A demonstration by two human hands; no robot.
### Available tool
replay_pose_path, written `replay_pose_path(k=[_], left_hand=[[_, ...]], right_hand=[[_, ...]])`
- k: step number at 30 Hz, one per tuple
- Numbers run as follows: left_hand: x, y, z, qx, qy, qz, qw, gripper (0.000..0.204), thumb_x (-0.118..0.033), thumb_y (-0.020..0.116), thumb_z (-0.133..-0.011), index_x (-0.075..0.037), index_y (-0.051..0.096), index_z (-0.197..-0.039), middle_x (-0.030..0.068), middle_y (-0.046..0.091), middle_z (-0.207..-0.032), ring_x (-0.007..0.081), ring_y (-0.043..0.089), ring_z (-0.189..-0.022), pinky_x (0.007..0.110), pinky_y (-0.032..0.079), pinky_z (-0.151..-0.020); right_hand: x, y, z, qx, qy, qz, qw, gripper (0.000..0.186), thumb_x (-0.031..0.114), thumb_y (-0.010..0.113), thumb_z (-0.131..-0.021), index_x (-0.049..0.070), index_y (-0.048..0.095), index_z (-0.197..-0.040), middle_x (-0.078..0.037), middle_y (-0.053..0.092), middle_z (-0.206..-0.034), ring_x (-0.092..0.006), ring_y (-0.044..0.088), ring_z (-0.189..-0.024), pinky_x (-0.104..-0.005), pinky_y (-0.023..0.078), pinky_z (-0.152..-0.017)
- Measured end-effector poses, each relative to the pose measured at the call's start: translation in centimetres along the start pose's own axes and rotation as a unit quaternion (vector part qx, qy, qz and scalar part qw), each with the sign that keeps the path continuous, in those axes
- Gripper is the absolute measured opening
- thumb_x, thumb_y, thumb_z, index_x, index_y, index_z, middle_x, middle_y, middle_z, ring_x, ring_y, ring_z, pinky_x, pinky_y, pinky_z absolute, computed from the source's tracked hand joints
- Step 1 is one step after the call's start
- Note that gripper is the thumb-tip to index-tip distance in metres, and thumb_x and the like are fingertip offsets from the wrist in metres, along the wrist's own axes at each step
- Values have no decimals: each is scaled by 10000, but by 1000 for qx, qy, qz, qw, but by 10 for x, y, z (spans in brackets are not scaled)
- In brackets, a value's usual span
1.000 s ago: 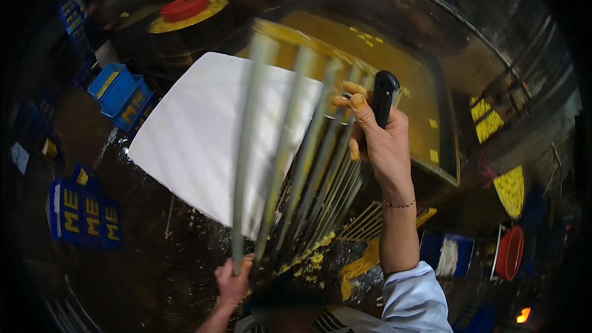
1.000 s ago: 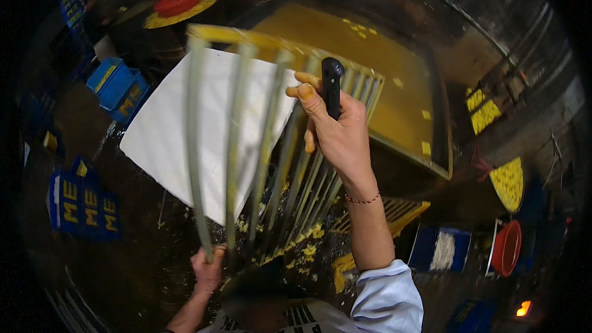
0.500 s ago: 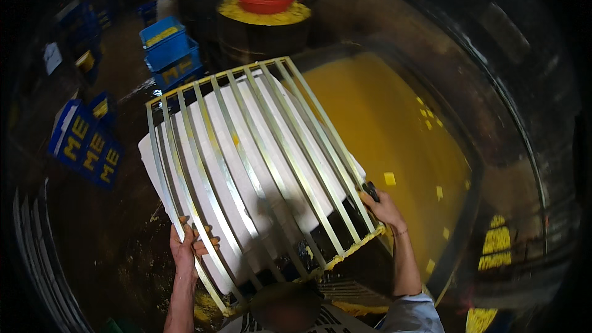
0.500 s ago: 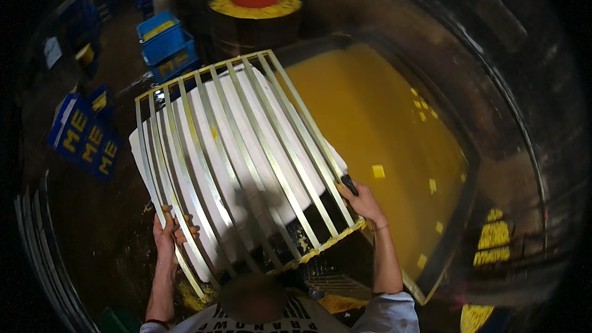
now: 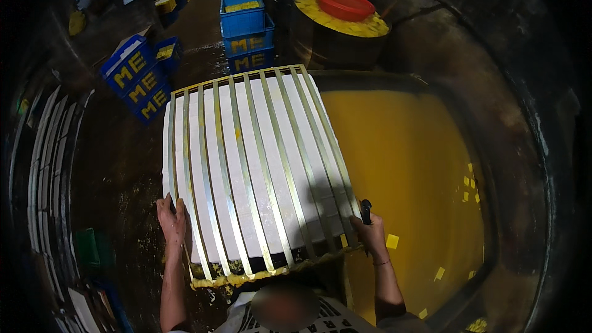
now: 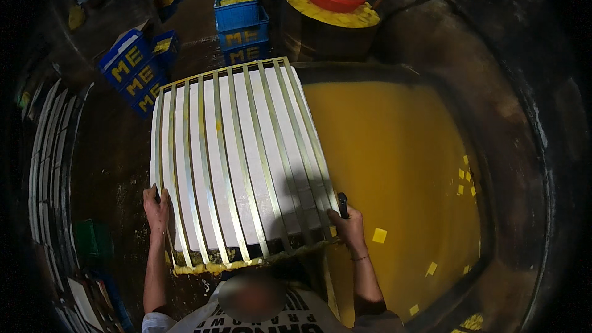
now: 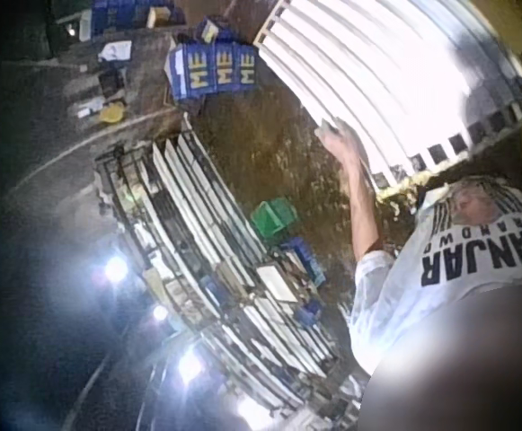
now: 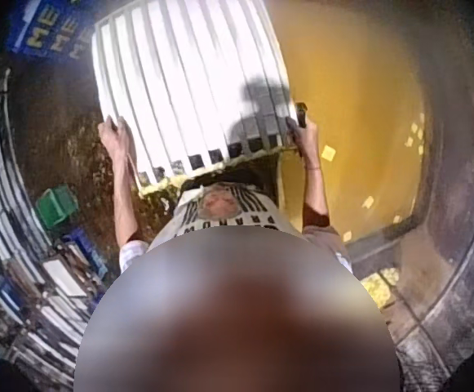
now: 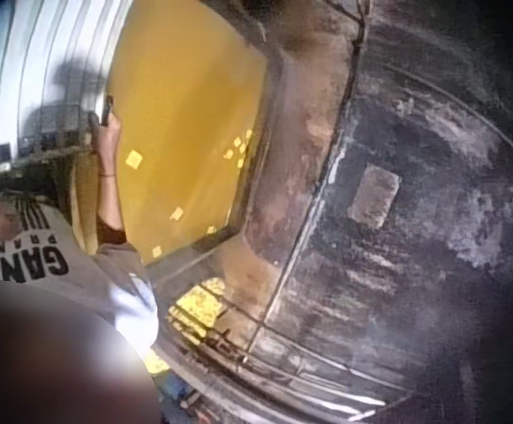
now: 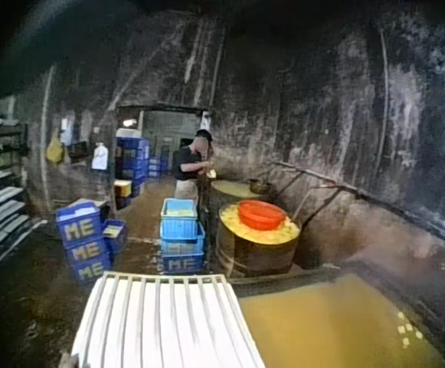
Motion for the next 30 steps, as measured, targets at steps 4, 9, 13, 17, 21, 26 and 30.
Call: replay_pose_path(k=[4, 9, 13, 17, 21, 26, 30], left_hand=[[-5, 12, -2, -12, 14, -32, 999, 432, -174, 607, -932, 134, 563, -1230, 199, 519, -938, 342, 535, -869, 436, 457, -815], [20, 10, -13, 6, 6, -33, 999, 411, -180, 621, -929, 109, 580, -1219, 194, 531, -953, 341, 553, -889, 433, 461, -822], [7, 11, -14, 5, 11, -5, 1000, 390, -187, 611, -937, 109, 586, -1189, 182, 519, -967, 340, 547, -892, 431, 461, -816], [17, 11, -19, 8, 28, -25, 999, 404, -222, 599, -940, 113, 579, -1167, 176, 493, -934, 324, 518, -842, 417, 452, -765], [23, 16, -21, 4, 46, -30, 998, 424, -235, 602, -938, 113, 576, -1179, 174, 492, -926, 316, 515, -833, 415, 453, -754], [28, 19, -18, -14, 66, -40, 997, 455, -238, 606, -942, 104, 568, -1240, 184, 505, -949, 321, 524, -859, 409, 462, -786], [22, 16, -16, -14, 39, -37, 998, 453, -230, 613, -943, 93, 569, -1257, 213, 534, -1039, 350, 538, -967, 423, 458, -869]], right_hand=[[-22, -6, -3, -9, -34, -65, 997, 137, 123, 728, -809, 32, 626, -813, 39, 547, -704, -77, 536, -681, -292, 449, -596], [-13, 18, 19, -18, -153, -137, 979, 208, 102, 740, -804, 5, 663, -971, -5, 623, -824, -106, 565, -741, -287, 488, -699], [-16, 18, 23, -7, -155, -164, 974, 285, 94, 689, -851, -9, 648, -1114, 12, 614, -804, -74, 535, -705, -255, 467, -638], [-12, 19, 23, 27, -143, -195, 970, 331, 90, 652, -887, -25, 635, -1197, 16, 597, -790, -52, 505, -678, -234, 445, -594], [-12, 19, 27, 23, -138, -202, 969, 301, 118, 665, -891, -23, 644, -1156, 26, 578, -751, -44, 492, -647, -228, 433, -573], [-24, 22, 23, -10, -154, -174, 973, 268, 161, 681, -890, -14, 652, -1091, 36, 564, -710, -48, 501, -610, -235, 437, -552], [-25, 24, 19, 10, -113, -160, 981, 280, 170, 685, -887, -14, 648, -1095, 27, 583, -731, -53, 518, -619, -241, 450, -561]])
Point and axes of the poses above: each hand's wrist, its own z-axis away from the middle knuckle, its own y-axis out of the palm, x = y × z, the point moved 2 cm from there along -z, towards the middle knuckle
